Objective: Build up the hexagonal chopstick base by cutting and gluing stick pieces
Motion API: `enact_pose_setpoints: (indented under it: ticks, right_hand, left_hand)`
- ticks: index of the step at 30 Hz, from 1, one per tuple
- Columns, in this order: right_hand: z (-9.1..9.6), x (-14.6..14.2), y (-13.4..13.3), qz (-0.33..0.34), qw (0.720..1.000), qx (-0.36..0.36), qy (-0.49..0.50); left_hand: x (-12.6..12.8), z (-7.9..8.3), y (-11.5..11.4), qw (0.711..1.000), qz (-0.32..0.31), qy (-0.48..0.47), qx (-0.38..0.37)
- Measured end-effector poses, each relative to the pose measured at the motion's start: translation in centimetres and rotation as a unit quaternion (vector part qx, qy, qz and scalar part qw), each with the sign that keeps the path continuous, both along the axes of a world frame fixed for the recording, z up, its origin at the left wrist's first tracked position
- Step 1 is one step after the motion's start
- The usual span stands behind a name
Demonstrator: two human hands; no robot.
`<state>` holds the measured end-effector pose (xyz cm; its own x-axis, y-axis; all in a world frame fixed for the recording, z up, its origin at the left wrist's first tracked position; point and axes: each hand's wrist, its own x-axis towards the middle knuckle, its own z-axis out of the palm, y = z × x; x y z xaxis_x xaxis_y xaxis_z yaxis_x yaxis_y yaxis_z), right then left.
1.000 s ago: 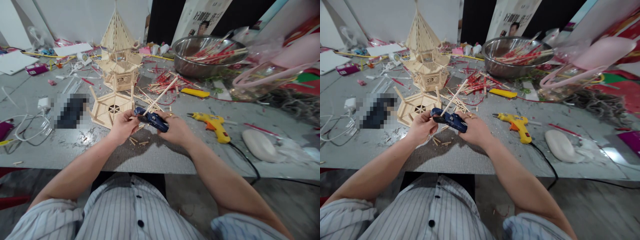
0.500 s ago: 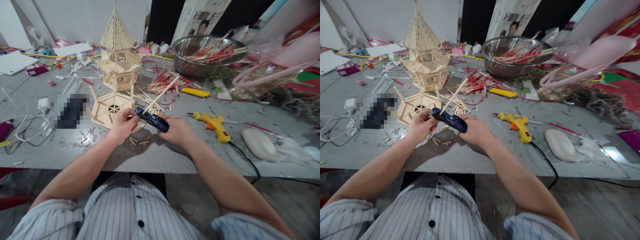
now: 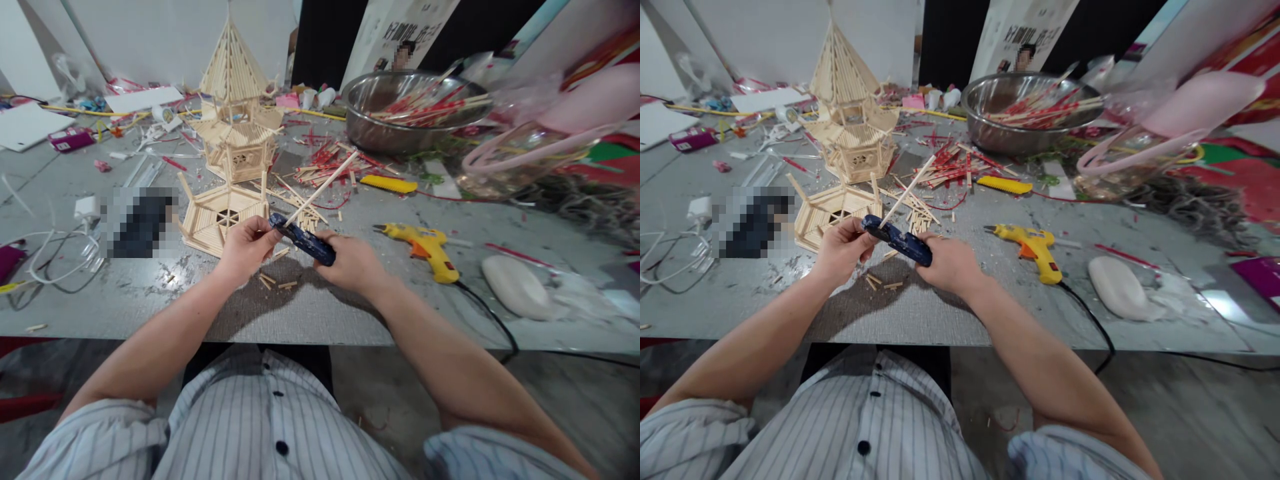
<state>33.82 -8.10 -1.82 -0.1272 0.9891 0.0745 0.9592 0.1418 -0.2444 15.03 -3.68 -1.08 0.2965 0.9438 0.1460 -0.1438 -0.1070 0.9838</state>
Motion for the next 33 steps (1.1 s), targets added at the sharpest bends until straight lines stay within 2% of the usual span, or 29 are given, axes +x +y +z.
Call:
enact_pose_setpoints:
  ticks: [9,16,25,33]
  right_hand:
    - [0.2,-0.4,-0.2,-0.022,0.999,0.006,-0.048]
    - [0.1,-0.3,0.3,-0.031,0.999,-0.004,-0.039]
    - [0.5,0.9,0.6,0.063,0.995,0.022,0.076]
    - [0.4,1.3,0.8,0.097,0.989,-0.012,0.113]
  left_hand:
    - [0.1,-0.2,0.2,0.999,0.02,0.027,0.002]
    - [0.1,0.1,0.1,0.997,0.038,0.07,0.023]
    - [0.3,0.1,-0.5,0.992,0.029,0.078,0.096]
    - [0.4,-0.2,-0.7,0.999,-0.043,0.01,0.025]
